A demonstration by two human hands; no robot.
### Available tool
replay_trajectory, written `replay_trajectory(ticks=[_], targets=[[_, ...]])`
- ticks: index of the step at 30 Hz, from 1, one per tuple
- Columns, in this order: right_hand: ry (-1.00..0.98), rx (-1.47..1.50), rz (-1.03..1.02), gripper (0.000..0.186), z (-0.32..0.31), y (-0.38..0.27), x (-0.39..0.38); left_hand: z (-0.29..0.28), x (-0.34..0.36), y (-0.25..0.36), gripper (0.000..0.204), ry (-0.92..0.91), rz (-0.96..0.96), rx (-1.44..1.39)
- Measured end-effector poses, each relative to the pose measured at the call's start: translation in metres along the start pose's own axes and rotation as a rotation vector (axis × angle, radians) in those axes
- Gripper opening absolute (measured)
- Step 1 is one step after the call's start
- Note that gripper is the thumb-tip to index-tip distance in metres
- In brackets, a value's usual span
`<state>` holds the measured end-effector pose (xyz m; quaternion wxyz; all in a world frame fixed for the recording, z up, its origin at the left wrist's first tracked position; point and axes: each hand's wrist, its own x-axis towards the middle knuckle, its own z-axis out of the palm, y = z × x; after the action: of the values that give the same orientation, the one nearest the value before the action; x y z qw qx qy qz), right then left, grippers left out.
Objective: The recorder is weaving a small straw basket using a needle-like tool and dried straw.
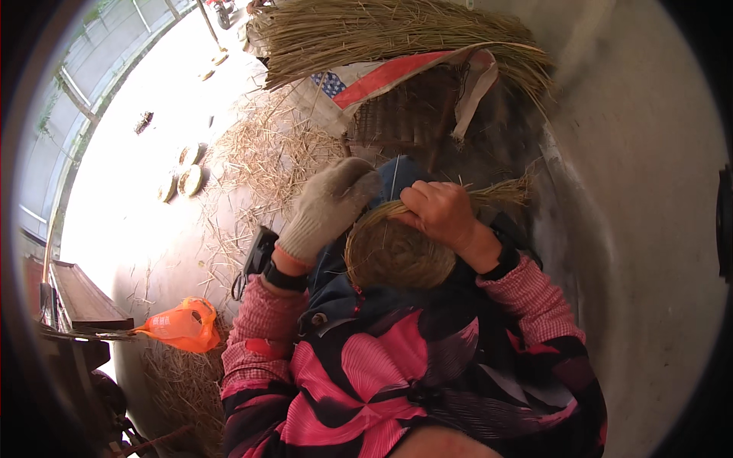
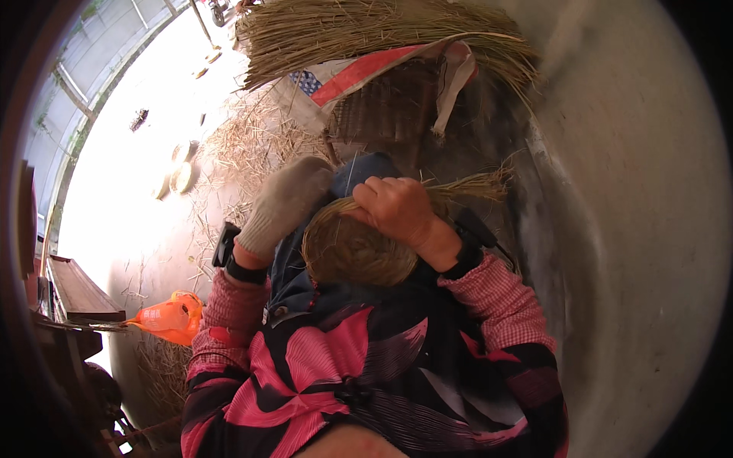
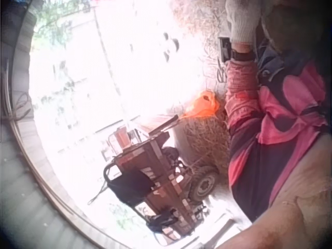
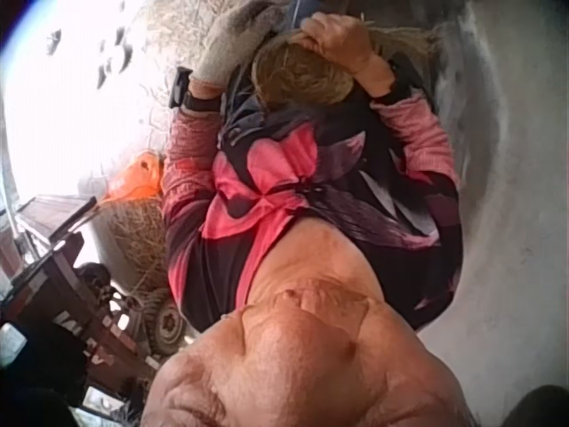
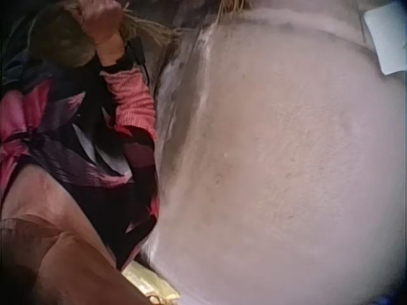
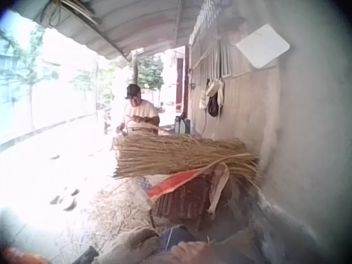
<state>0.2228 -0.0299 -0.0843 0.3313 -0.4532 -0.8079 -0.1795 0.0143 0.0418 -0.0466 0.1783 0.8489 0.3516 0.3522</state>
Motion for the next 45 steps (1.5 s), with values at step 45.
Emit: replay_trajectory(ticks=[45], targets=[[-0.094,0.032,0.141,0.018,0.003,-0.003,-0.018,-0.003,0.028,-0.081,0.023,-0.006,0.276,0.235]])
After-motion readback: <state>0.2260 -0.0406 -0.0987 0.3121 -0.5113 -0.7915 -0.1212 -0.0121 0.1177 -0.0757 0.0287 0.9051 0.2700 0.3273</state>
